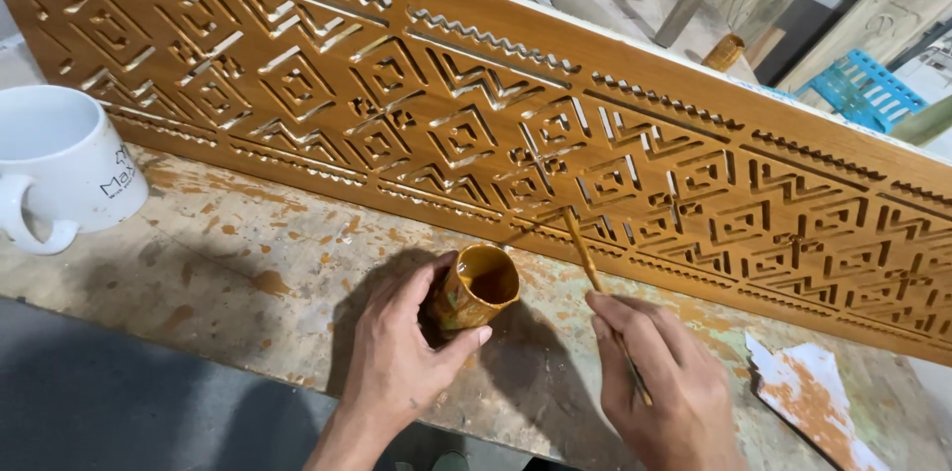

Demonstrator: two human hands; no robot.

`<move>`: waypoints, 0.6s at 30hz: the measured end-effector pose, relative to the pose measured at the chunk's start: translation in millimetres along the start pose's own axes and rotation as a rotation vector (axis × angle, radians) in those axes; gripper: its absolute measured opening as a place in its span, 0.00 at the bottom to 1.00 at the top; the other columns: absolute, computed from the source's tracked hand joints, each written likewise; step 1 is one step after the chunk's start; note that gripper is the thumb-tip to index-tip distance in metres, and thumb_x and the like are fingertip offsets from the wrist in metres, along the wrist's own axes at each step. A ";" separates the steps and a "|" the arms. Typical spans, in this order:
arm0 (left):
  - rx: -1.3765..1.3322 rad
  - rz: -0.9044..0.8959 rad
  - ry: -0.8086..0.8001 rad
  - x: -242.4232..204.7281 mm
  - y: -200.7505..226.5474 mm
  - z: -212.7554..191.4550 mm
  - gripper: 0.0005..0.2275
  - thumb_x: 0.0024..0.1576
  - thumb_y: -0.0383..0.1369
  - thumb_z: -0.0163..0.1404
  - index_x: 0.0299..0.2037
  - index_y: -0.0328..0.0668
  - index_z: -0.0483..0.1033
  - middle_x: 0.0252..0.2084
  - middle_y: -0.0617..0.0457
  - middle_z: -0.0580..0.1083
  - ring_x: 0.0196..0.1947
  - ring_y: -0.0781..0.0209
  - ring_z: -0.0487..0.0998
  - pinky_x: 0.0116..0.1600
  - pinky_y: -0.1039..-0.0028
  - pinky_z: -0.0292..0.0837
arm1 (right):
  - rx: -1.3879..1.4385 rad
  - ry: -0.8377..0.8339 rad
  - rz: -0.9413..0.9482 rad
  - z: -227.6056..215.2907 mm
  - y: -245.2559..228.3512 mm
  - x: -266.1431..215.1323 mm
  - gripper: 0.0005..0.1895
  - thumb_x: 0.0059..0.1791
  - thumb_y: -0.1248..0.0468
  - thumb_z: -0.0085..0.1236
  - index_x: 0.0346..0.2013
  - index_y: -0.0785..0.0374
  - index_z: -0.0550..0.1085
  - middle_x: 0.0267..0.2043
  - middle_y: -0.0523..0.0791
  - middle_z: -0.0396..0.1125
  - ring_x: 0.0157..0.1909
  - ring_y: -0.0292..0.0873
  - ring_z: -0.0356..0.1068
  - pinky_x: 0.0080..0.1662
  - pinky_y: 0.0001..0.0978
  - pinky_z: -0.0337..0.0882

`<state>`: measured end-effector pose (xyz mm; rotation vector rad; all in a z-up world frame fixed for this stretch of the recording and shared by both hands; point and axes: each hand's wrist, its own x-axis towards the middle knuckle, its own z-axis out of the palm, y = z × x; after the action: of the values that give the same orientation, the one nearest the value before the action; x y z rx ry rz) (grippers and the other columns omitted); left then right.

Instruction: Staining an intricately carved wooden panel with a brush and wiping it with a cloth.

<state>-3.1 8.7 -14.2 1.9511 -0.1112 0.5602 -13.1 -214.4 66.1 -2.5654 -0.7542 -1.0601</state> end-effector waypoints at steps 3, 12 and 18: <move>-0.005 0.011 -0.003 1.2 0.3 0.3 0.29 0.42 0.38 0.67 0.55 0.40 0.74 0.49 0.44 0.79 0.51 0.45 0.79 0.56 0.60 0.72 | 0.012 0.065 0.040 -3.9 -4.5 -5.3 0.10 0.47 0.71 0.64 0.43 0.60 0.79 0.40 0.46 0.75 0.39 0.44 0.77 0.40 0.35 0.75; 0.023 -0.008 -0.005 0.3 1.9 0.7 0.30 0.41 0.39 0.68 0.55 0.41 0.74 0.48 0.44 0.79 0.49 0.44 0.79 0.54 0.59 0.71 | 0.076 -0.057 -0.125 26.8 7.3 -2.5 0.12 0.46 0.73 0.62 0.44 0.65 0.76 0.41 0.47 0.76 0.35 0.43 0.77 0.37 0.33 0.76; 0.009 -0.008 -0.006 2.0 3.4 -0.3 0.29 0.42 0.39 0.68 0.54 0.40 0.75 0.47 0.44 0.80 0.48 0.44 0.80 0.52 0.59 0.73 | 0.125 -0.024 0.010 11.2 -1.9 -7.1 0.11 0.45 0.72 0.64 0.41 0.61 0.78 0.39 0.45 0.76 0.37 0.44 0.77 0.38 0.34 0.76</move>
<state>-2.5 7.8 -10.4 1.9611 -0.1054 0.5503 -12.0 -210.6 53.3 -2.4780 -0.7870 -0.9490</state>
